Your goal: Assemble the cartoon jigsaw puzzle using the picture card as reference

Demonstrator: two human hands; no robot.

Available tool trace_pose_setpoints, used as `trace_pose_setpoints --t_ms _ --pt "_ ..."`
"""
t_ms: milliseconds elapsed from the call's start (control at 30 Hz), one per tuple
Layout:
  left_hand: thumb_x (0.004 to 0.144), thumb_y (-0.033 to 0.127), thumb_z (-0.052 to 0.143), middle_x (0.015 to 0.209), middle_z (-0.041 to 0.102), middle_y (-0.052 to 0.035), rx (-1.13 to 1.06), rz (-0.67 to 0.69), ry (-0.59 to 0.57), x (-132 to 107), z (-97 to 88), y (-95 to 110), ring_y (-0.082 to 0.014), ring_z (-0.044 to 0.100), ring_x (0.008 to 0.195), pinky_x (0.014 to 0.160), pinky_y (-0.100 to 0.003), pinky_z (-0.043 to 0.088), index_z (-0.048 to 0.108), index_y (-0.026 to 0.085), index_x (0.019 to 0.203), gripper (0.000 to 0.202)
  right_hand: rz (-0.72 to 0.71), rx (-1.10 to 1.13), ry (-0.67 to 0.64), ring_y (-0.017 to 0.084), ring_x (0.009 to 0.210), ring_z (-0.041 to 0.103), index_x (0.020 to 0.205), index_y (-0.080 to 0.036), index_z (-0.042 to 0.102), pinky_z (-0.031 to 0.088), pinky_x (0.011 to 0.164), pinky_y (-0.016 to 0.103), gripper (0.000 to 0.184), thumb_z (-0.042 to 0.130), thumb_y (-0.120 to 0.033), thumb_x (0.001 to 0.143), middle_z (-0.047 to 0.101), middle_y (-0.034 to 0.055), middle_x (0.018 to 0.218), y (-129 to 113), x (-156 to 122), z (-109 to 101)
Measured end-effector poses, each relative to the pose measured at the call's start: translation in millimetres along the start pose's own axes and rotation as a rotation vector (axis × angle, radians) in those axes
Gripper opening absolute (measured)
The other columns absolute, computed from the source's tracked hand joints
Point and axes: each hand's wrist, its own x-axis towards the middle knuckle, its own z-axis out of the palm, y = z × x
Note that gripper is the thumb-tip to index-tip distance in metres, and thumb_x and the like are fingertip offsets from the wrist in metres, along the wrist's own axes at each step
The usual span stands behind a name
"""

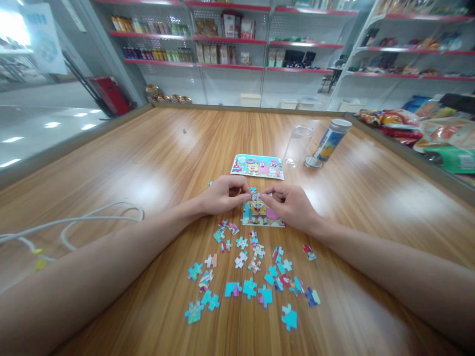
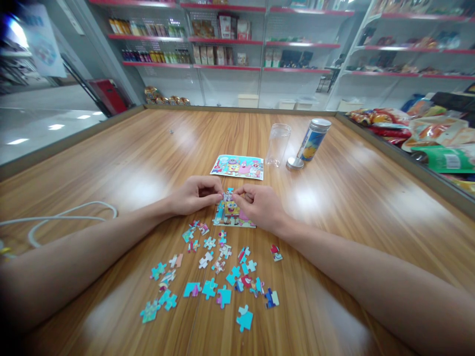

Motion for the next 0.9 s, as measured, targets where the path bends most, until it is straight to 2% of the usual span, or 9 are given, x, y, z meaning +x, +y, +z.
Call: trace_pose_setpoints --t_ms 333,433,633,767,900 --pt "0.088 0.039 0.064 0.067 0.055 0.0008 -0.024 -0.021 0.020 -0.3 -0.8 -1.5 -0.0082 0.045 0.059 0.053 -0.020 0.036 0.062 0.012 0.079 0.029 0.005 0.038 0.014 0.008 0.048 0.034 0.091 -0.013 0.072 0.024 0.049 0.025 0.028 0.062 -0.040 0.092 0.038 -0.0081 0.051 -1.6 -1.1 -0.1" --pt "0.089 0.039 0.062 0.067 0.054 0.0010 0.025 0.019 0.016 -1.0 -0.1 -1.7 -0.0083 0.045 0.058 0.053 -0.020 0.036 0.063 0.012 0.079 0.029 -0.007 0.046 -0.013 0.008 0.048 0.033 0.093 -0.014 0.072 0.024 0.048 0.024 0.029 0.062 -0.042 0.092 0.037 -0.0085 0.051 0.1 -0.8 0.1" --pt "0.091 0.033 0.060 0.073 0.059 -0.0011 0.195 0.137 -0.078 -3.2 2.1 -2.5 -0.0096 0.048 0.063 0.057 -0.022 0.038 0.068 0.014 0.087 0.021 -0.035 0.042 -0.039 0.007 0.048 0.033 0.091 -0.014 0.072 0.025 0.049 0.024 0.027 0.062 -0.039 0.091 0.036 -0.0091 0.051 0.9 -1.0 0.3" --pt "0.092 0.030 0.059 0.071 0.057 0.0000 0.212 0.132 -0.005 -2.1 4.0 -1.0 -0.0084 0.046 0.060 0.055 -0.021 0.035 0.065 0.014 0.083 0.020 -0.007 0.054 0.006 0.007 0.048 0.033 0.086 -0.013 0.071 0.025 0.049 0.024 0.026 0.064 -0.038 0.089 0.037 -0.0087 0.050 -2.6 -2.2 0.6" --pt "0.092 0.028 0.058 0.070 0.057 0.0004 0.244 0.111 0.045 0.0 5.1 0.5 -0.0083 0.045 0.059 0.056 -0.022 0.037 0.063 0.014 0.079 0.019 0.098 0.181 0.077 0.009 0.049 0.036 0.083 -0.014 0.069 0.027 0.049 0.025 0.026 0.066 -0.040 0.085 0.045 -0.0060 0.053 4.5 4.1 -5.5"
